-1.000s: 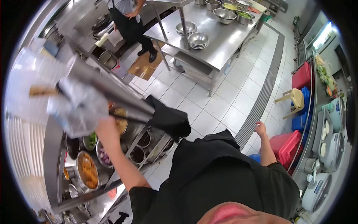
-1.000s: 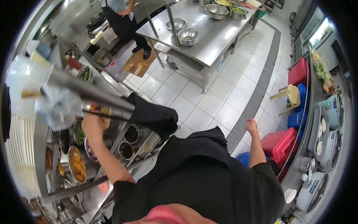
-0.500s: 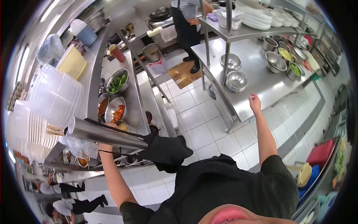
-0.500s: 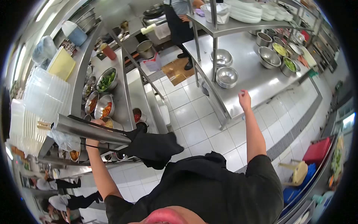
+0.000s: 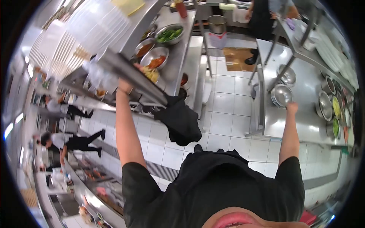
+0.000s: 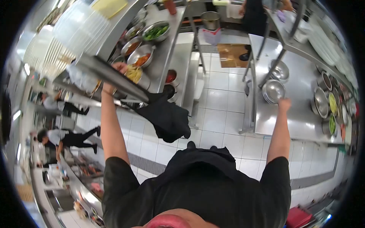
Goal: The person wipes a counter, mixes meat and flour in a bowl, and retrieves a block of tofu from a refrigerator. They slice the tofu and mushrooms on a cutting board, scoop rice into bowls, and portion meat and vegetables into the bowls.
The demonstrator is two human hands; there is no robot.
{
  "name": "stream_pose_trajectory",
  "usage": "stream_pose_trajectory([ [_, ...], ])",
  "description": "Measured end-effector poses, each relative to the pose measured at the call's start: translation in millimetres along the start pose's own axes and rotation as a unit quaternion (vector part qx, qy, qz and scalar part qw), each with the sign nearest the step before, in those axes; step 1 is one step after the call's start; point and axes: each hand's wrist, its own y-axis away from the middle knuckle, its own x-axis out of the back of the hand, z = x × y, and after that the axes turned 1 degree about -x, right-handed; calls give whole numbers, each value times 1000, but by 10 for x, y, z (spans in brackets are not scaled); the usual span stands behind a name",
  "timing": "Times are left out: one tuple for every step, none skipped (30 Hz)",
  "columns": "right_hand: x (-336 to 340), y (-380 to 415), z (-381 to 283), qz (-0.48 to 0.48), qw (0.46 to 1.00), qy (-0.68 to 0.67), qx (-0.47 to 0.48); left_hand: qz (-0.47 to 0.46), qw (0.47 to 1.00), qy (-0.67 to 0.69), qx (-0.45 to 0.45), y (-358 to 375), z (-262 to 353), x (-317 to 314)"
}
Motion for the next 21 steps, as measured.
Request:
stream_pose_trajectory([
  [118,-31,-90,-11,998,-37,-56,11,999,-20,-23,-62,-227,0],
  [225,-24,-143,-23,990,-72,-116,13,999,-27,-35,-22,-186,35],
  [370,-8,-220,-28,991,-74,-107,15,998,-34,-47,13,-141,70],
  [525,39,-298,-16,989,-91,-118,11,998,-27,-47,27,116,113],
  [643,66,-338,-3,985,-108,-132,22,998,54,7,44,8,115],
  [719,46,-355,-4,986,-110,-127,26,998,52,10,33,-183,116],
  [759,28,-344,20,983,-133,-126,64,997,2,-30,45,-299,109],
  [798,17,-342,44,979,-155,-122,79,996,-17,-36,81,-420,122],
  [820,8,-305,41,981,-156,-112,89,995,-29,-45,101,-319,125],
  [831,-17,-217,11,940,-303,-160,102,993,-40,-53,116,-244,132],
  [856,-31,-130,-22,873,-442,-205,114,991,-40,-55,124,-163,128],
  [866,-55,-21,-23,846,-490,-208,132,990,-34,-45,102,-163,128],
  [889,-60,94,-22,817,-537,-210,154,988,2,-9,126,-138,122],
  [975,-23,203,-55,811,-547,-202,180,982,44,27,165,-85,113],
  [1108,34,317,-88,804,-555,-195,200,974,87,60,255,85,123],
  [1362,194,265,-111,798,-561,-192,206,969,109,77,341,476,209],
  [1529,376,254,-135,792,-565,-188,212,964,131,94,427,888,298],
  [1641,556,301,-186,792,-557,-166,191,962,141,134,540,1098,390],
  [1700,686,366,-238,791,-546,-143,171,958,152,175,679,1180,438],
  [1800,949,250,-257,787,-539,-156,178,955,154,178,840,1155,452],
  [1784,1199,174,-287,771,-548,-149,186,948,210,150,1014,1097,476],
])
